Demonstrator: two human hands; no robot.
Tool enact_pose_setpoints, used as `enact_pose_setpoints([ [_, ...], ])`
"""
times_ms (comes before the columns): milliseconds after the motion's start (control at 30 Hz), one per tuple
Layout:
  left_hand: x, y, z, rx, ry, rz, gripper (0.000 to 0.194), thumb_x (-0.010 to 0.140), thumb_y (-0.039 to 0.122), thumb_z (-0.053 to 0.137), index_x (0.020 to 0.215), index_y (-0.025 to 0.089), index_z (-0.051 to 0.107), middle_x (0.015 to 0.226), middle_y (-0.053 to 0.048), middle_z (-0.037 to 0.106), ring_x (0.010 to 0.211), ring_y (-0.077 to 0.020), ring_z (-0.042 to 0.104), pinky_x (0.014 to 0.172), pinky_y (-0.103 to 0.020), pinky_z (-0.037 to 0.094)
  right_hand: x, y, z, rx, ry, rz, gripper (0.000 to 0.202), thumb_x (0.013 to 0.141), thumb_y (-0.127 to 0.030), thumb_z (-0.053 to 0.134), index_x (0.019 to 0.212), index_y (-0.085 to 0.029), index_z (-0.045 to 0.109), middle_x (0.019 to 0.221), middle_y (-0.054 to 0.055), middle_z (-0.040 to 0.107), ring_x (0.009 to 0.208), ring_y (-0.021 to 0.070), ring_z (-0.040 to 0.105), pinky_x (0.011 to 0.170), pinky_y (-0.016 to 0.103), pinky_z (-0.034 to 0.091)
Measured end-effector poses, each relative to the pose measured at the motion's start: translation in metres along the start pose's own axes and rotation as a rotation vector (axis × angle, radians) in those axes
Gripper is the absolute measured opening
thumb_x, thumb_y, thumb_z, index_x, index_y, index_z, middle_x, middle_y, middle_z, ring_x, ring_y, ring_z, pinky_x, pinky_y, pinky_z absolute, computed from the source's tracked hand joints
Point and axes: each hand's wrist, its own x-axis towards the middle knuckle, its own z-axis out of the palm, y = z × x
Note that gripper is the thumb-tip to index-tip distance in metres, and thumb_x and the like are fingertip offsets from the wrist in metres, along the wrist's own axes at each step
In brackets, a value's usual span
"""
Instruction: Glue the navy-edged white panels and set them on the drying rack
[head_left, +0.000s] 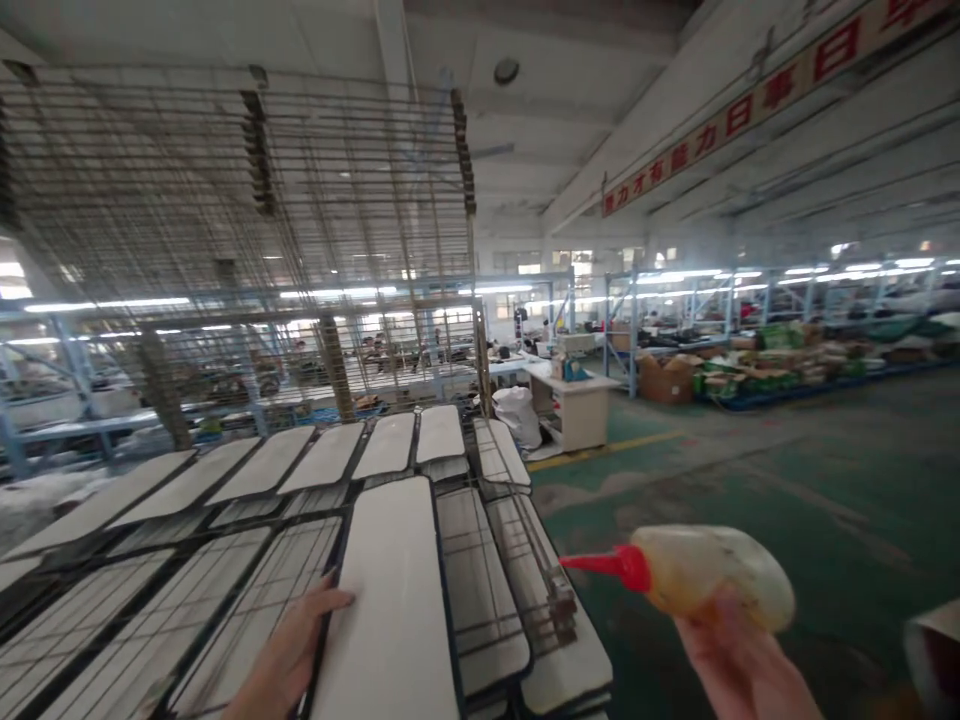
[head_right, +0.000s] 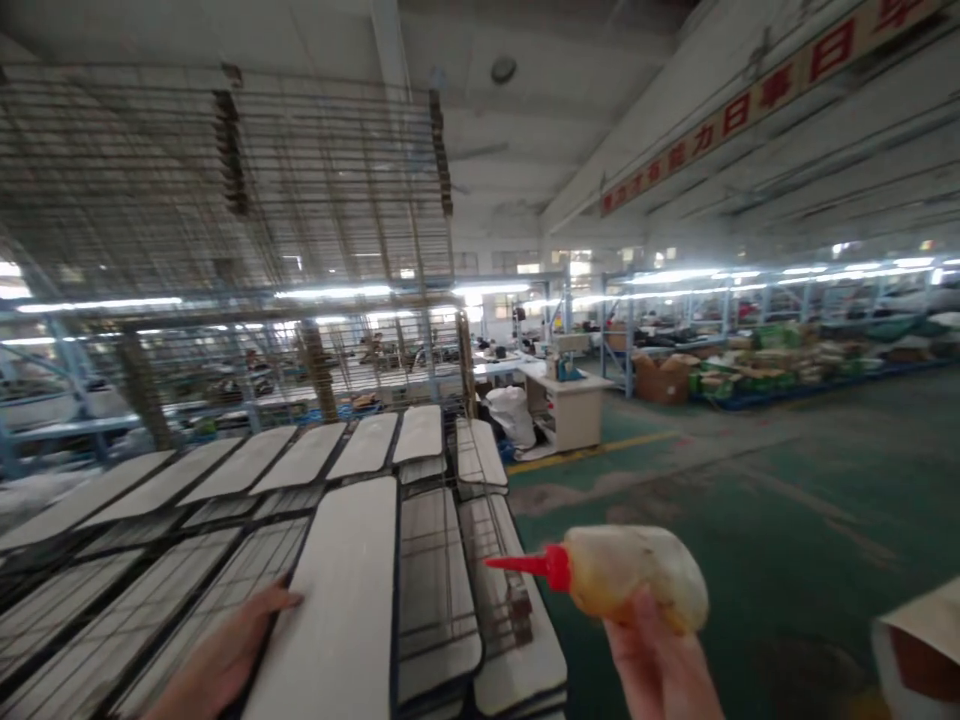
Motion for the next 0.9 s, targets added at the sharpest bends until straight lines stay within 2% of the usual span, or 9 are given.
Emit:
enact_pose_setpoints([
  [100, 0.023, -0.004, 0.016, 0.161, -0.142, 0.044, 0.036, 0.056, 0.015, 0.065, 0.092, 0.018, 0.064, 0.070, -0.006, 0.074, 0.065, -0.0279, 0.071, 0.063, -0.038, 0.058, 0.005, 0.011, 0.008, 0.018, 0.026, 0.035, 0.062, 0.035, -0.024, 0.099, 0.092, -0.019, 0.073, 0.088, 0.002, 0.079, 0.069, 0.0177, 0.074, 0.064, 0.023, 0.063],
  [167, 0.038, -0.010, 0.028, 0.325, -0.139, 0.170, 0.039, 0.058, 0.017, 0.061, 0.097, 0.015, 0.063, 0.076, -0.008, 0.075, 0.072, -0.0274, 0.072, 0.070, -0.037, 0.058, 0.005, 0.020, 0.013, 0.038, 0.056, 0.065, 0.067, 0.030, -0.021, 0.100, 0.091, -0.018, 0.073, 0.089, 0.004, 0.079, 0.067, 0.0183, 0.074, 0.065, 0.025, 0.063],
  [267, 0.057, -0.022, 0.044, 0.505, -0.008, 0.285, 0.052, 0.062, 0.015, 0.058, 0.113, 0.009, 0.057, 0.086, -0.011, 0.074, 0.088, -0.0274, 0.072, 0.079, -0.035, 0.056, 0.004, 0.031, 0.019, 0.046, 0.084, 0.074, 0.071, 0.030, -0.019, 0.099, 0.096, -0.018, 0.073, 0.094, 0.005, 0.079, 0.068, 0.0190, 0.074, 0.064, 0.025, 0.063],
  [367, 0.067, -0.033, 0.054, 0.661, 0.131, 0.336, 0.063, 0.063, 0.012, 0.062, 0.125, 0.006, 0.050, 0.096, -0.015, 0.072, 0.101, -0.0301, 0.068, 0.087, -0.037, 0.051, 0.005, 0.037, 0.018, 0.034, 0.080, 0.065, 0.071, 0.039, -0.020, 0.097, 0.105, -0.020, 0.071, 0.103, 0.006, 0.078, 0.073, 0.0208, 0.075, 0.065, 0.027, 0.063],
  [533, 0.059, -0.042, 0.061, 0.922, 0.220, 0.420, 0.059, 0.073, 0.015, 0.064, 0.129, 0.006, 0.049, 0.126, -0.025, 0.060, 0.124, -0.0379, 0.053, 0.101, -0.049, 0.040, 0.006, 0.042, 0.013, 0.060, 0.123, 0.031, 0.050, 0.051, -0.017, 0.094, 0.096, -0.025, 0.073, 0.092, -0.001, 0.079, 0.069, 0.0188, 0.075, 0.062, 0.027, 0.064],
  [700, 0.045, -0.036, 0.059, 1.050, 0.158, 0.473, 0.042, 0.083, 0.008, 0.053, 0.126, 0.010, 0.056, 0.108, -0.017, 0.070, 0.111, -0.0342, 0.059, 0.099, -0.048, 0.039, 0.011, 0.041, 0.007, 0.032, -0.060, 0.068, 0.051, 0.057, -0.022, 0.093, 0.104, -0.025, 0.072, 0.099, -0.001, 0.078, 0.083, 0.0178, 0.074, 0.074, 0.026, 0.063],
  [767, 0.040, -0.031, 0.058, 1.061, 0.176, 0.495, 0.041, 0.086, 0.008, 0.049, 0.126, 0.011, 0.057, 0.120, -0.020, 0.066, 0.118, -0.0356, 0.054, 0.102, -0.051, 0.036, 0.014, 0.037, 0.008, 0.025, -0.060, 0.068, 0.050, 0.060, -0.024, 0.092, 0.106, -0.024, 0.071, 0.099, 0.000, 0.078, 0.084, 0.0173, 0.073, 0.075, 0.025, 0.063],
  [833, 0.036, -0.026, 0.057, 1.056, 0.180, 0.519, 0.039, 0.088, 0.008, 0.048, 0.126, 0.011, 0.058, 0.134, -0.021, 0.058, 0.126, -0.0340, 0.050, 0.105, -0.046, 0.035, 0.015, 0.030, 0.013, 0.021, -0.014, 0.070, 0.042, 0.065, -0.025, 0.088, 0.103, -0.021, 0.072, 0.097, 0.001, 0.078, 0.081, 0.0170, 0.073, 0.072, 0.024, 0.063],
  [900, 0.035, -0.023, 0.059, 1.045, 0.153, 0.517, 0.035, 0.086, 0.004, 0.049, 0.118, 0.013, 0.063, 0.130, -0.018, 0.061, 0.124, -0.0280, 0.054, 0.104, -0.038, 0.037, 0.016, 0.020, 0.018, 0.017, 0.051, 0.092, 0.022, 0.077, -0.024, 0.078, 0.098, -0.020, 0.073, 0.092, 0.001, 0.078, 0.081, 0.0168, 0.072, 0.069, 0.022, 0.063],
])
